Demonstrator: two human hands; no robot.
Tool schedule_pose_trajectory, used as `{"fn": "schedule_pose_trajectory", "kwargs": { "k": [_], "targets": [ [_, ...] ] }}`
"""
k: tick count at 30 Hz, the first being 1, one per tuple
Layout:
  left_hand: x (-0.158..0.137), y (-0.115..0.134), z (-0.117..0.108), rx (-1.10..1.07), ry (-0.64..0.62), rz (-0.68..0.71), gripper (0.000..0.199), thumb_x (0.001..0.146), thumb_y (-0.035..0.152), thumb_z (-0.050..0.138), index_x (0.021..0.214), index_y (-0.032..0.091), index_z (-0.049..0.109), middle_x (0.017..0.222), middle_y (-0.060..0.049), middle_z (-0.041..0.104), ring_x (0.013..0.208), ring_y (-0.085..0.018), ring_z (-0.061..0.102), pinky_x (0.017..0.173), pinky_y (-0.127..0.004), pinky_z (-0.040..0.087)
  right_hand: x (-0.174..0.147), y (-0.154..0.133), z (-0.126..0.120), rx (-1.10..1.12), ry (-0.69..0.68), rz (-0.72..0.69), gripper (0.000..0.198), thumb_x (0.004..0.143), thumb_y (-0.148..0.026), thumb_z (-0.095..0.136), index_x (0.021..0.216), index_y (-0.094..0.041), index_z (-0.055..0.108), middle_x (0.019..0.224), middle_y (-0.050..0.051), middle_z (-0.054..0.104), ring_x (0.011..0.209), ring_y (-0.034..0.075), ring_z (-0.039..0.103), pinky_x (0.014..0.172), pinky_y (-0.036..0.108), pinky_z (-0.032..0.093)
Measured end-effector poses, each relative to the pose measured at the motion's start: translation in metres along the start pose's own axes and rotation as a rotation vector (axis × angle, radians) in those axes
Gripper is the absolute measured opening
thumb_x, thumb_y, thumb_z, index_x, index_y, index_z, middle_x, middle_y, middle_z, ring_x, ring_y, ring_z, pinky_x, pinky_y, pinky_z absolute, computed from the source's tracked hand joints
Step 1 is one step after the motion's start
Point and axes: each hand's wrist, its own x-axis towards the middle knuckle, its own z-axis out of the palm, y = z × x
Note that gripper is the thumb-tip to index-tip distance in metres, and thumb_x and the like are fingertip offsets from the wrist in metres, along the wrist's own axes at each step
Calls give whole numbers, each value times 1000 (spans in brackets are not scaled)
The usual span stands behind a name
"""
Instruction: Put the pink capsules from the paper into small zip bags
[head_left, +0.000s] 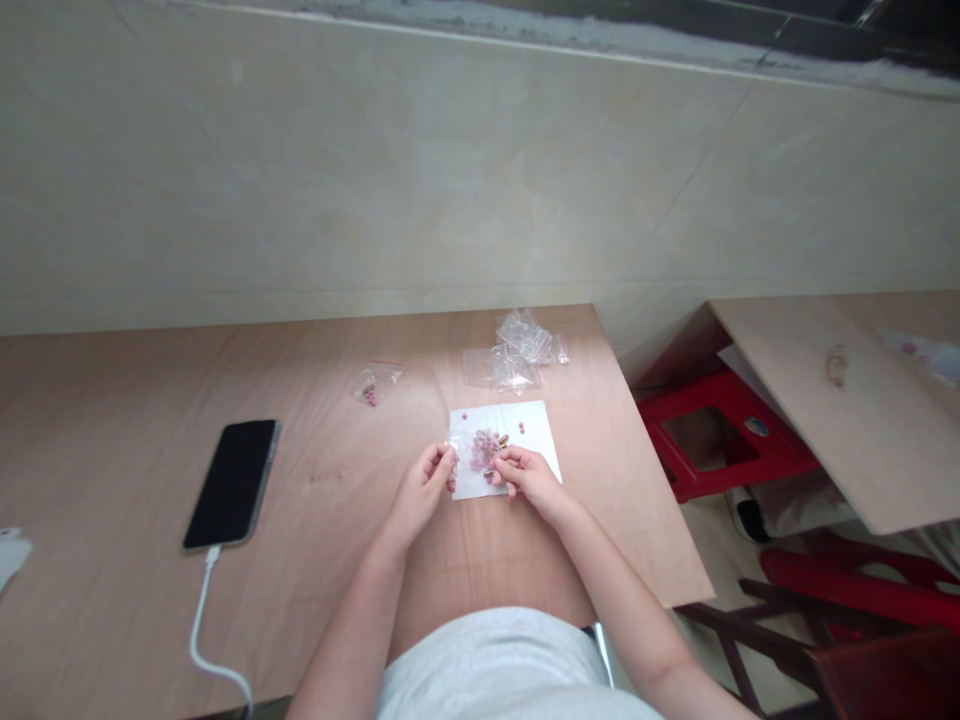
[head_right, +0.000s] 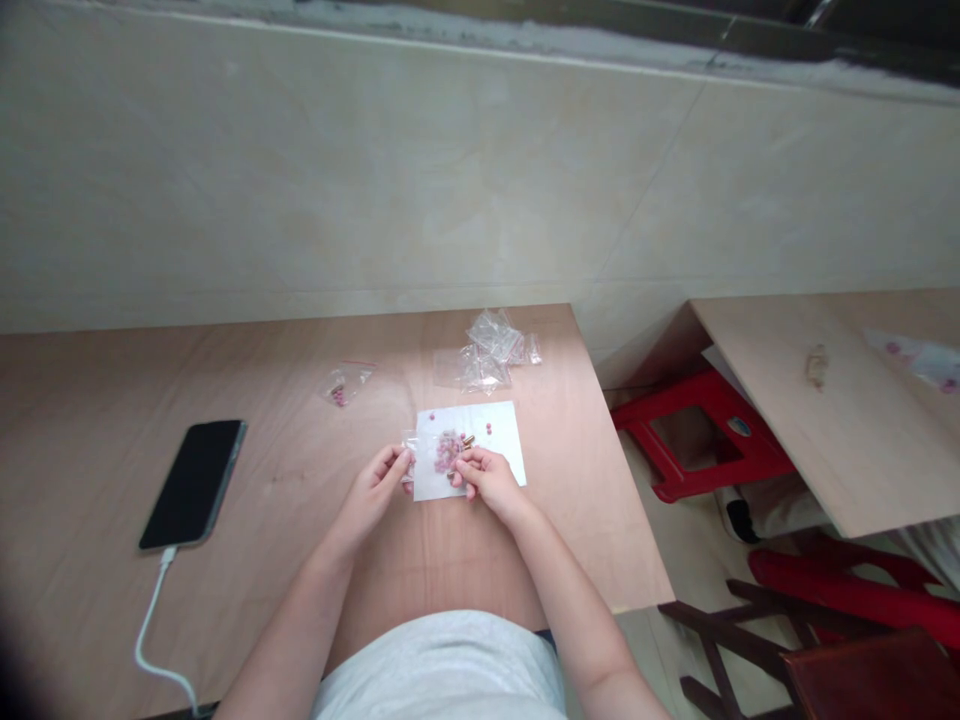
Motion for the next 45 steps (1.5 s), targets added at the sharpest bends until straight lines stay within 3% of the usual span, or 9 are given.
{"fn": "schedule_pose_trajectory", "kwargs": {
  "k": [17, 29, 39, 45],
  "targets": [
    [-5, 4, 3, -16, -10, 13, 28, 76, 45, 47, 69, 17, 45, 61, 5, 45, 55, -9, 46, 53, -20, 42, -3, -2, 0, 8, 24, 3, 27, 65, -41, 62, 76, -16, 57, 56, -3, 57, 31, 3, 34, 32, 18, 29],
    [-8, 1, -1, -43, 7, -9, 29, 74, 45, 50, 70, 17, 45, 61, 4, 46, 56, -9, 47, 52, -20, 43, -8, -5, -2, 0, -5, -14, 33, 68, -39, 59, 92, -16, 60, 57, -2, 60, 32, 3, 34, 33, 17, 28],
    [-13, 2, -4, -64, -1, 6, 28, 75, 43, 50, 69, 16, 47, 59, 4, 48, 54, -9, 47, 52, -20, 41, -8, -5, -3, 33, 6, -24, 38, 64, -39, 63, 93, -16, 54, 60, 0, 65, 30, 4, 36, 34, 18, 32],
    [-21, 0, -11, -59, -13, -5, 24, 76, 39, 52, 70, 16, 51, 61, 4, 49, 55, -9, 47, 53, -20, 40, -13, -10, 3, 49, 55, -23, 41, 60, -40, 66, 89, -17, 48, 61, 2, 66, 34, 7, 47, 38, 19, 36]
  ]
}}
